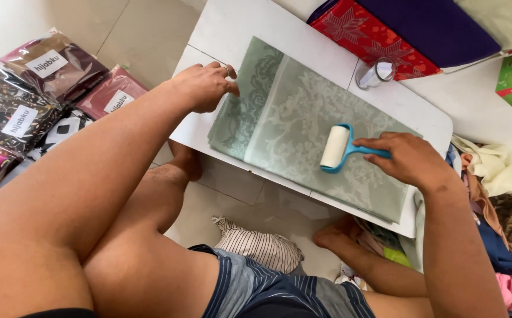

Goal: Cleaning fabric with a lint roller and folding it neatly on a table.

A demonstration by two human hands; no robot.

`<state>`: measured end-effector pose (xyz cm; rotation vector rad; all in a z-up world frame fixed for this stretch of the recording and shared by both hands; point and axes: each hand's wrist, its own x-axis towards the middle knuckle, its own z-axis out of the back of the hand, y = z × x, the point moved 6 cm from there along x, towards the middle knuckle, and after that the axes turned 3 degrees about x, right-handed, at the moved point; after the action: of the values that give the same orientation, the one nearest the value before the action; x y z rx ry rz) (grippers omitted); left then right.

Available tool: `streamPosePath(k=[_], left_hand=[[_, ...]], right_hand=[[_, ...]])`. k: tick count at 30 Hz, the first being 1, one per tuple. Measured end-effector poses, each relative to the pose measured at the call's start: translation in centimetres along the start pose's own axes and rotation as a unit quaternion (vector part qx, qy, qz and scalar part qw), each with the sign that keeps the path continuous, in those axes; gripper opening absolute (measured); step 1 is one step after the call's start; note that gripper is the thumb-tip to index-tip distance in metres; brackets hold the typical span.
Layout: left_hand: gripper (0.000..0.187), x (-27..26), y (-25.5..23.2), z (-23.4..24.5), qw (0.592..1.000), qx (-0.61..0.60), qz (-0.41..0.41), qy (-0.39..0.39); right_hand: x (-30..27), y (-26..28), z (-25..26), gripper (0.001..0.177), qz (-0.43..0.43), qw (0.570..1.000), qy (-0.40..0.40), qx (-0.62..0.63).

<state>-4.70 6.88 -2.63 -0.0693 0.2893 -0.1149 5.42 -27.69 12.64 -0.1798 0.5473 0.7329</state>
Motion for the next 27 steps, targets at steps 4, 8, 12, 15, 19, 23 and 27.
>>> streamPosePath(k=[4, 8, 12, 15, 19, 23, 27], left_hand=[[0.051, 0.3, 0.4, -0.9, 1.000, 0.017, 0.002, 0.004], [0.052, 0.2, 1.0, -0.8, 1.000, 0.021, 0.014, -0.007], [0.056, -0.1, 1.3, 0.8, 0.999, 0.011, 0.037, -0.014], [0.053, 0.1, 1.5, 0.9, 0.999, -0.003, 0.035, -0.019], [0.053, 0.3, 1.5, 0.4, 0.999, -0.011, 0.033, -0.021], [0.052, 0.4, 1.1, 0.4, 0.999, -0.024, 0.033, -0.031], [0.049, 0.1, 0.9, 1.2, 0.998, -0.025, 0.029, -0.043]], right_hand=[[1.2, 2.2, -1.0, 0.039, 0.009, 1.000, 0.010, -0.003], [4.7, 7.4, -2.5, 0.041, 0.099, 0.993, -0.055, 0.035], [8.3, 13.3, -3.5, 0.042, 0.179, 0.972, -0.121, 0.092], [9.0, 13.5, -1.6, 0.042, 0.127, 0.989, -0.070, 0.029], [9.8, 13.2, -1.9, 0.042, 0.068, 0.997, -0.022, -0.026], [9.9, 16.1, -1.0, 0.047, 0.139, 0.987, -0.067, 0.036], [10.4, 15.0, -0.8, 0.043, 0.122, 0.992, -0.043, 0.001]])
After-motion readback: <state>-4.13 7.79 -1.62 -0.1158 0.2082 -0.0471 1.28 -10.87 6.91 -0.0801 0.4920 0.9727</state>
